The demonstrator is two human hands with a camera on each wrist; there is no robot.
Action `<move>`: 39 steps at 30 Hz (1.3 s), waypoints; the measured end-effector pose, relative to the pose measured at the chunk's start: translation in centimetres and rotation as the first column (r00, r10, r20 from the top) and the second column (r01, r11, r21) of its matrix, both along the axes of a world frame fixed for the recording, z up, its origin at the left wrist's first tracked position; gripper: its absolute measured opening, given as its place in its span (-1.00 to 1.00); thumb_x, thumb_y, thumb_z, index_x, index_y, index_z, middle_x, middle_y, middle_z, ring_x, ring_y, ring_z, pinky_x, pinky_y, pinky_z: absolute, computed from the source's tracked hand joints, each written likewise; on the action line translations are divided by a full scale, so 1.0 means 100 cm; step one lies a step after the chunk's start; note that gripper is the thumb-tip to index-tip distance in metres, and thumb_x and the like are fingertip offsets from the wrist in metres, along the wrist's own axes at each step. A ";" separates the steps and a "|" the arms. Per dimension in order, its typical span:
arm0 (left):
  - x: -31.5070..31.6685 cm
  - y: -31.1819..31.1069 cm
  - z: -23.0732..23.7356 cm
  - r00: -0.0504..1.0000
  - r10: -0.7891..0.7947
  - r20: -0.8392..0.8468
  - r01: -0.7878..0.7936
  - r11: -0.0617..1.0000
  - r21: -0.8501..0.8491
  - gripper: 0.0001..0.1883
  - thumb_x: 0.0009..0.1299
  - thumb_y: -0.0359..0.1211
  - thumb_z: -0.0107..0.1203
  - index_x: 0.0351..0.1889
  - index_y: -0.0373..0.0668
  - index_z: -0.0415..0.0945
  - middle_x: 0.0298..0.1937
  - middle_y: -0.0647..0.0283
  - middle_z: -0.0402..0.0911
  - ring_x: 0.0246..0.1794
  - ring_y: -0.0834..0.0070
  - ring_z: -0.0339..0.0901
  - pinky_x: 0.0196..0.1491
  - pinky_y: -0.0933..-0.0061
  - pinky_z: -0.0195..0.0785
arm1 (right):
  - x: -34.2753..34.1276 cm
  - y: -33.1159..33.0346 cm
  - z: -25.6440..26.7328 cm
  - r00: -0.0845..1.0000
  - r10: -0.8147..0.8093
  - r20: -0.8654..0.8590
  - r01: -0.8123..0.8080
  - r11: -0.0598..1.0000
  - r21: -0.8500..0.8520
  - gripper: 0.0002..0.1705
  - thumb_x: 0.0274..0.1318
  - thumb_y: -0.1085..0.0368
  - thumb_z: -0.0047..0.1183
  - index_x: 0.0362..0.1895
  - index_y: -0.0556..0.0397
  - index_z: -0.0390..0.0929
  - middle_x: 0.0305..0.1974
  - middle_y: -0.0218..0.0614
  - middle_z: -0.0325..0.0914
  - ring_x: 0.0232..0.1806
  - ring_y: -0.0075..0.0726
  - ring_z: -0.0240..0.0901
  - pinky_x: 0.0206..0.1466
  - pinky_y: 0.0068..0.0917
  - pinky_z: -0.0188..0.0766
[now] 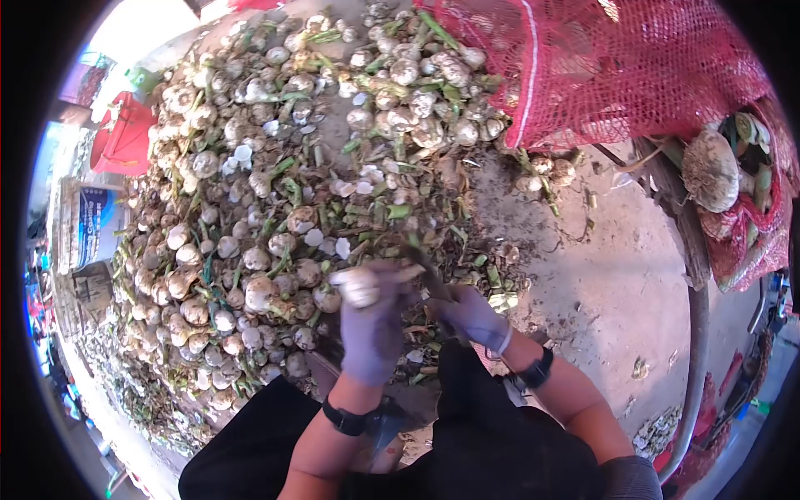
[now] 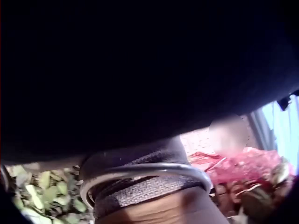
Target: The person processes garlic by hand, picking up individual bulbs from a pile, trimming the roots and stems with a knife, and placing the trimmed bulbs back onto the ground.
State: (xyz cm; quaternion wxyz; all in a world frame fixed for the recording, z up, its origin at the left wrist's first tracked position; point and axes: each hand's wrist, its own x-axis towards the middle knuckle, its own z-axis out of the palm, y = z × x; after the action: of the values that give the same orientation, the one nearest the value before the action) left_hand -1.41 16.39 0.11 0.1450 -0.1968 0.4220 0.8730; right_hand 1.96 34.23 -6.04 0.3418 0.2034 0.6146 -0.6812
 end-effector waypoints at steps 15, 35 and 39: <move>0.010 -0.012 -0.010 0.920 -0.373 -0.122 0.267 0.823 -0.501 -0.43 0.29 -0.40 0.25 0.25 -0.19 0.29 0.08 0.23 0.48 0.07 0.45 0.47 0.14 0.40 0.36 | -0.072 0.053 -0.004 0.894 0.114 -0.433 0.276 0.621 0.733 -0.45 -0.12 0.01 0.36 -0.21 0.19 0.50 -0.38 -0.17 0.54 -0.36 -0.21 0.51 -0.24 -0.30 0.46; 0.019 -0.037 -0.017 0.747 -0.645 -0.162 0.422 0.648 -0.634 -0.33 0.10 -0.35 0.42 0.11 -0.23 0.26 -0.11 0.23 0.51 -0.12 0.55 0.49 -0.07 0.44 0.43 | -0.017 0.034 -0.017 0.652 0.672 -0.351 -0.076 0.518 0.852 -0.70 -0.25 0.26 0.13 -0.32 0.08 0.49 -0.40 -0.15 0.48 -0.35 -0.08 0.52 -0.33 -0.24 0.45; 0.016 -0.031 -0.013 0.943 -0.327 -0.063 0.259 0.838 -0.481 -0.44 0.12 -0.46 0.38 0.05 -0.28 0.33 -0.20 0.28 0.54 -0.17 0.61 0.52 -0.11 0.50 0.45 | -0.009 0.046 -0.003 0.839 0.330 -0.433 0.098 0.692 0.716 -0.86 0.04 0.29 0.10 -0.34 0.10 0.51 -0.50 -0.30 0.50 -0.52 -0.33 0.44 -0.44 -0.35 0.40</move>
State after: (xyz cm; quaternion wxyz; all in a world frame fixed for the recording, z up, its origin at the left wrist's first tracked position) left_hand 0.14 13.32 -1.22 0.1949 -0.0960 0.6536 0.7250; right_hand 1.09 38.85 -6.33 0.0965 0.0821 0.9107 -0.3932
